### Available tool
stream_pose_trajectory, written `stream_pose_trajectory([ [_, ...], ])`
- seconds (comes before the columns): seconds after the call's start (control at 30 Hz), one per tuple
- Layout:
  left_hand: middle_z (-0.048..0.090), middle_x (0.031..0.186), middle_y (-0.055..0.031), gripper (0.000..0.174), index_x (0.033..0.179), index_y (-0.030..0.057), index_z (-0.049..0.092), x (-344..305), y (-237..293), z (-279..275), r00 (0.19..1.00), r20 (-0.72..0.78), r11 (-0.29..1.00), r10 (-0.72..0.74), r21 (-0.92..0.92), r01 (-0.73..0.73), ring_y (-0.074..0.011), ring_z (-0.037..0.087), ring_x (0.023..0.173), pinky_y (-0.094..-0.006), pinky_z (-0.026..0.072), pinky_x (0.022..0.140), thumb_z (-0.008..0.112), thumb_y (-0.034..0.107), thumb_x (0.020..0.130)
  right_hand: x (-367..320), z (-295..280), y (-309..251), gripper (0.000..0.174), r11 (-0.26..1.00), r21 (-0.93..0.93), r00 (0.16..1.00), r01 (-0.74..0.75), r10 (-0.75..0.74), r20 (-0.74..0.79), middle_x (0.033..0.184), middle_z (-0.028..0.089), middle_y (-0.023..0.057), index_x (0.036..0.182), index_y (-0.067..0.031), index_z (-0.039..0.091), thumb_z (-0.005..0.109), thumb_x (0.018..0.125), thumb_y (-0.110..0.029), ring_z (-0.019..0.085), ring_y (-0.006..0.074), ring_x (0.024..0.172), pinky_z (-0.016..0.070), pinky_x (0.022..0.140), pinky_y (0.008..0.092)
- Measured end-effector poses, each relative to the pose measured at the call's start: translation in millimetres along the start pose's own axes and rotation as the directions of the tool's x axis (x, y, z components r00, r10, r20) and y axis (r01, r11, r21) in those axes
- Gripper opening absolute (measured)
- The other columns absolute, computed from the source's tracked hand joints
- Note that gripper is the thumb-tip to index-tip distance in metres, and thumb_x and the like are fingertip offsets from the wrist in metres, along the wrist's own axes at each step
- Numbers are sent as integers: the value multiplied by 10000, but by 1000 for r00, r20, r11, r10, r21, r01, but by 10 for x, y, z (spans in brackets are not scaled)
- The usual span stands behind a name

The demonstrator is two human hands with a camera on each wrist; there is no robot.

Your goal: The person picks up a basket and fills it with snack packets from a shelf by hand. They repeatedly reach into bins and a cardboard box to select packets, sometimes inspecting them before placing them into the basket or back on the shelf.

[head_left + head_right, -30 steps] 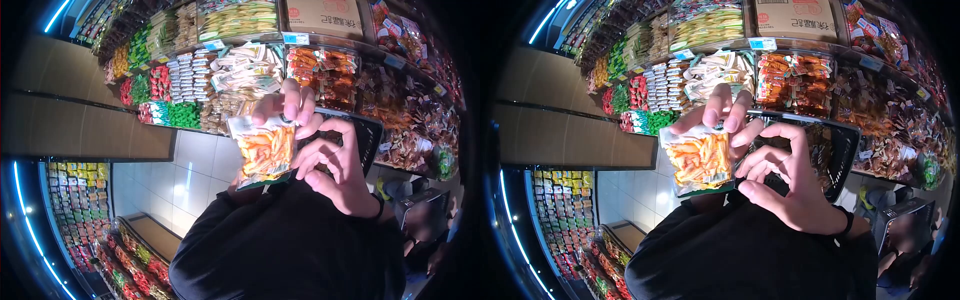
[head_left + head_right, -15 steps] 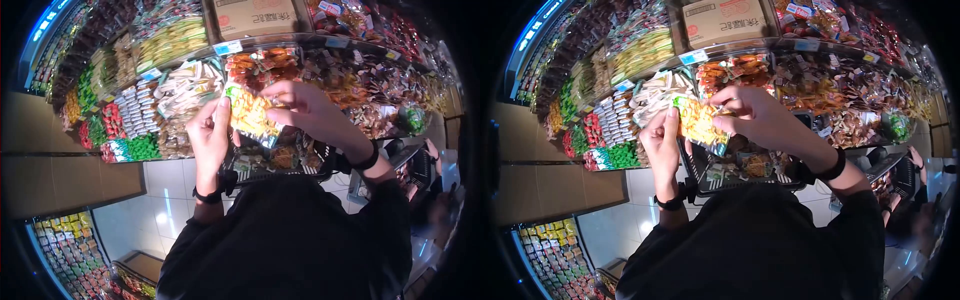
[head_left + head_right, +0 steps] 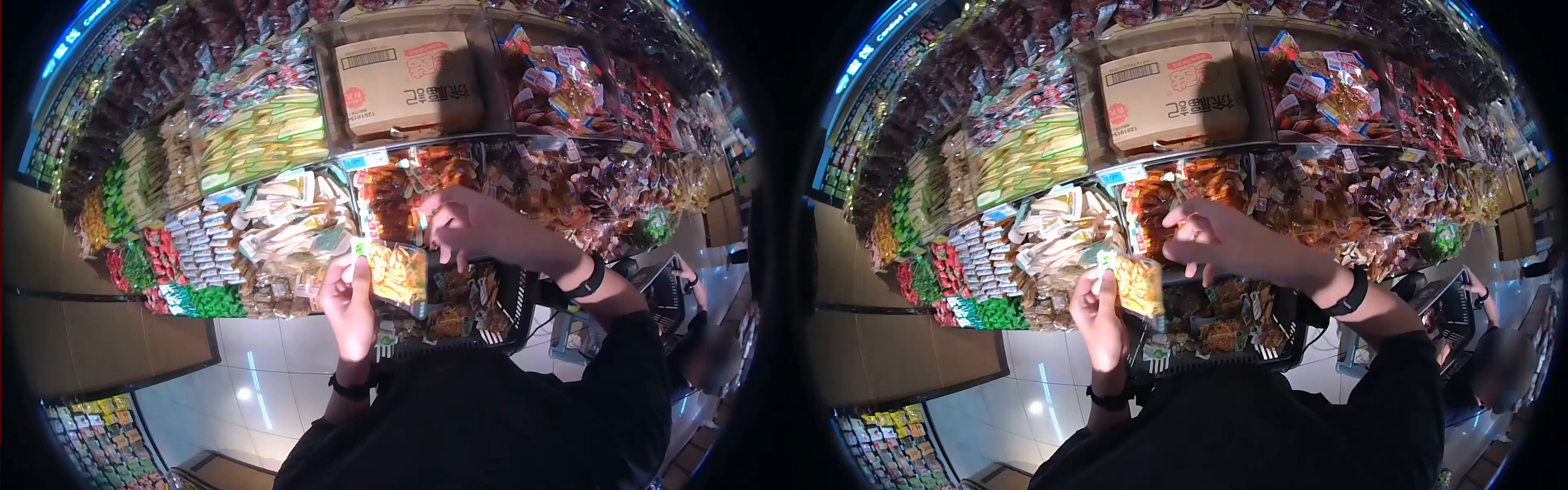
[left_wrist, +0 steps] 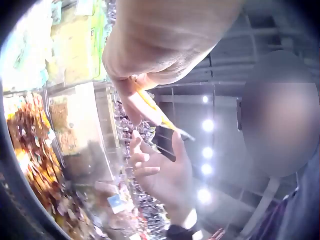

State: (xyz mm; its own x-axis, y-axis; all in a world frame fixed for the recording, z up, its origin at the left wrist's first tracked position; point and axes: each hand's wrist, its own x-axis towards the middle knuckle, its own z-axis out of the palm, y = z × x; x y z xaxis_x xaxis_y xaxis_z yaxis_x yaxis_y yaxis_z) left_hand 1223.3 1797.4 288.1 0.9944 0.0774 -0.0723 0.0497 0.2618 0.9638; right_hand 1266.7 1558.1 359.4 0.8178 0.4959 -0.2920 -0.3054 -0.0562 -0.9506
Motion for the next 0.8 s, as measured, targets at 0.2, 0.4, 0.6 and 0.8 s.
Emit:
stream_pose_trajectory([
  [0.2, 582, 772, 19, 83, 1033, 9, 536, 192, -89, 166, 979, -75, 964, 189, 206, -170, -12, 469, 647, -186, 389, 575, 581, 79, 1026, 207, -58, 36, 429, 981, -192, 999, 5, -15, -52, 1050, 632, 52, 1289, -41, 496, 714, 928, -117, 620, 88, 896, 539, 769, 255],
  [0.4, 618, 800, -77, 102, 953, 33, 514, 422, -39, 162, 988, 73, 979, -135, -141, 144, -155, 642, 653, -326, 560, 512, 552, 99, 1020, 394, -202, -58, 372, 992, -79, 977, -104, 87, -193, 1017, 669, 38, 1195, -54, 551, 738, 873, -42, 652, 94, 931, 548, 817, 270],
  [0.6, 520, 743, 49, 158, 877, 68, 512, 569, -251, 60, 985, 81, 969, -153, -184, 166, -37, 472, 629, -201, 362, 542, 596, 71, 1011, 448, -192, -71, 403, 708, -683, 895, 179, -405, -185, 1180, 631, 91, 1186, -57, 588, 760, 822, -53, 629, 204, 1041, 519, 862, 325],
  [0.8, 519, 756, 71, 144, 882, 83, 534, 542, -188, 164, 988, 108, 981, -107, -149, 122, 4, 392, 694, -198, 277, 613, 607, 53, 1003, 345, 54, -76, 494, -88, -929, 815, 359, -457, 358, 1300, 579, 143, 1259, -24, 593, 700, 798, -163, 568, 305, 1182, 455, 1030, 414],
])
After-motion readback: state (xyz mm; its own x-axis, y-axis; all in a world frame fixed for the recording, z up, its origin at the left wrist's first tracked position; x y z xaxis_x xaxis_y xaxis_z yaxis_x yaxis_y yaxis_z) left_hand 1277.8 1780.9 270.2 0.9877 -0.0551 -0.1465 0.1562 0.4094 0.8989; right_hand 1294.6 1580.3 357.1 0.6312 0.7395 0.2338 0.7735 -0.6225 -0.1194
